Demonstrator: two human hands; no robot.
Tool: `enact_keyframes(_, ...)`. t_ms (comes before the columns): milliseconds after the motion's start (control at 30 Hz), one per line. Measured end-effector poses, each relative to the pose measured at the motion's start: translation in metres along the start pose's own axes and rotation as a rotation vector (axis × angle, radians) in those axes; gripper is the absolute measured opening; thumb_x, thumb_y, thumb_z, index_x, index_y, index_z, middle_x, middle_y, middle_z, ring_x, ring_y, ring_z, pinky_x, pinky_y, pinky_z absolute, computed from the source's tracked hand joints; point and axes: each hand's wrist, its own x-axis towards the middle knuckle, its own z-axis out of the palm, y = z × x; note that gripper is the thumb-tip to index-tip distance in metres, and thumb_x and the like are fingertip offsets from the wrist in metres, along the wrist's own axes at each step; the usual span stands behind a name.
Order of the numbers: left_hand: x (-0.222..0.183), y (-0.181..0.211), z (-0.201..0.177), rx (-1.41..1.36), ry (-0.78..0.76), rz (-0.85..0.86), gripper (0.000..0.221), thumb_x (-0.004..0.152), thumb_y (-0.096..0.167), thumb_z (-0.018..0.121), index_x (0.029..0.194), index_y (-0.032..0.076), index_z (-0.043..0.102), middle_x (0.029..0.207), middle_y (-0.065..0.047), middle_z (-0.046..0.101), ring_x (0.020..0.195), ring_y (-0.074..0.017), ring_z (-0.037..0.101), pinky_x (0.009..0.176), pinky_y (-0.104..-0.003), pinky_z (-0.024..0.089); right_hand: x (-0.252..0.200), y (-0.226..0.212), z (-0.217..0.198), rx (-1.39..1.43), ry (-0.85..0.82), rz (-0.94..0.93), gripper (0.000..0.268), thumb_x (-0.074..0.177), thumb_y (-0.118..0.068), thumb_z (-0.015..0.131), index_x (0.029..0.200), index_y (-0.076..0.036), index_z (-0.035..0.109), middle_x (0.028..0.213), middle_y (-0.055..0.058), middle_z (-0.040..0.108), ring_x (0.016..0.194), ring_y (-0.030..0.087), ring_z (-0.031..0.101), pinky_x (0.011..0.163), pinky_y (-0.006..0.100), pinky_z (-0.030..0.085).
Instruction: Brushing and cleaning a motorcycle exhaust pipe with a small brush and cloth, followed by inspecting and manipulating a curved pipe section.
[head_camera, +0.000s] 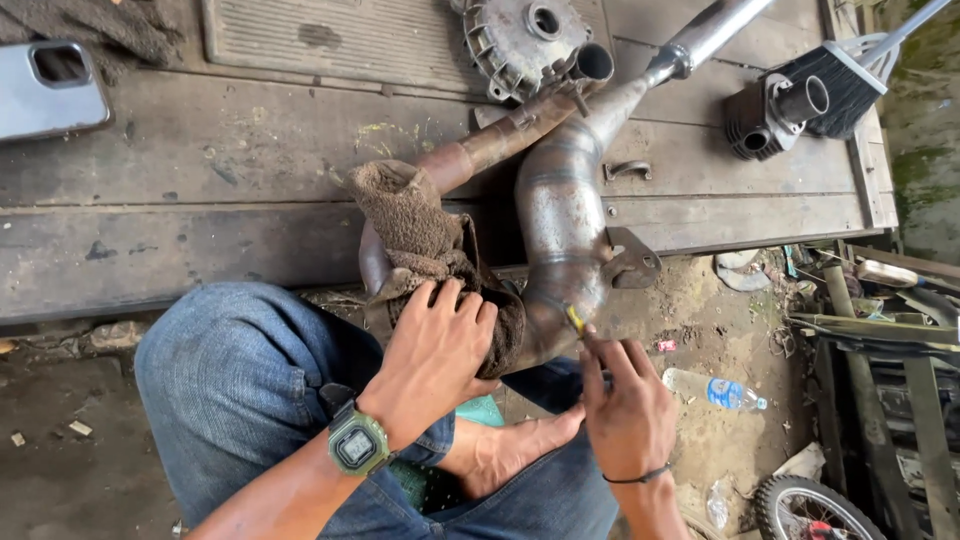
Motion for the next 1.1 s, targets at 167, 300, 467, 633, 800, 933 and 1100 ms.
enact_keyframes(167,0.002,0.0,0.002,-0.004,-0.018,0.002,0.087,0.073,0.085,0.073,0.122,0.014,0.064,0.105,-0.002,0.069,0.105,-0.0245,0.06,0.091,-0.041,0.045,-0.005,0.003,0.008,0.004,-0.045,-0.102,0.017,0.099,-0.025,0.062,0.108,-0.014,0.071,0.08,-0.003,0.062,0.047,0.01,0.05,0.032,0.028,0.041)
enact_keyframes(300,0.0,0.002,0.003,-0.046,0.017,-0.006,0.083,0.071,0.082,0.077,0.115,0.013,0.065,0.101,-0.003,0.069,0.103,-0.0262,0.06,0.09,-0.042,0.045,-0.016,-0.003,0.009,-0.032,-0.056,-0.167,0.018,0.102,-0.025,0.058,0.099,-0.011,0.069,0.084,0.0,0.066,0.042,0.01,0.053,0.028,0.026,0.047)
enact_keyframes(467,-0.004,0.004,0.005,-0.046,0.03,-0.001,0.087,0.07,0.082,0.076,0.12,0.012,0.065,0.103,-0.004,0.069,0.104,-0.0263,0.06,0.091,-0.043,0.045,-0.007,0.003,0.006,-0.002,0.02,-0.154,0.015,0.101,-0.022,0.062,0.095,-0.011,0.071,0.077,-0.001,0.065,0.047,0.008,0.048,0.033,0.023,0.038)
enact_keyframes(633,0.0,0.001,0.003,-0.025,0.027,0.004,0.087,0.072,0.083,0.074,0.121,0.012,0.065,0.103,-0.003,0.07,0.103,-0.0255,0.06,0.09,-0.042,0.045,-0.009,0.017,0.019,0.003,0.044,-0.225,0.017,0.1,-0.024,0.063,0.091,-0.012,0.071,0.077,0.0,0.068,0.044,0.007,0.048,0.032,0.023,0.037)
enact_keyframes(800,0.0,0.0,0.001,-0.004,0.01,0.006,0.086,0.073,0.084,0.073,0.12,0.013,0.064,0.103,-0.003,0.07,0.104,-0.0259,0.06,0.089,-0.042,0.045,-0.025,0.018,0.029,0.1,0.026,-0.214,0.018,0.098,-0.029,0.064,0.094,-0.011,0.07,0.071,-0.004,0.065,0.039,0.004,0.043,0.029,0.023,0.036)
enact_keyframes(933,-0.002,0.002,0.001,0.013,0.022,-0.002,0.083,0.072,0.083,0.074,0.117,0.014,0.065,0.101,-0.002,0.069,0.102,-0.0249,0.061,0.088,-0.041,0.045,-0.022,0.02,0.03,0.137,0.158,-0.111,0.014,0.097,-0.018,0.069,0.101,-0.006,0.073,0.078,0.001,0.069,0.046,0.008,0.045,0.034,0.025,0.036)
enact_keyframes(1100,0.001,0.0,0.001,-0.013,0.044,-0.006,0.081,0.07,0.081,0.077,0.113,0.014,0.065,0.099,-0.002,0.069,0.1,-0.0251,0.06,0.087,-0.041,0.045,-0.018,0.021,0.033,0.126,0.225,-0.043,0.013,0.095,-0.021,0.074,0.105,-0.014,0.077,0.076,-0.003,0.064,0.057,0.013,0.055,0.047,0.031,0.039)
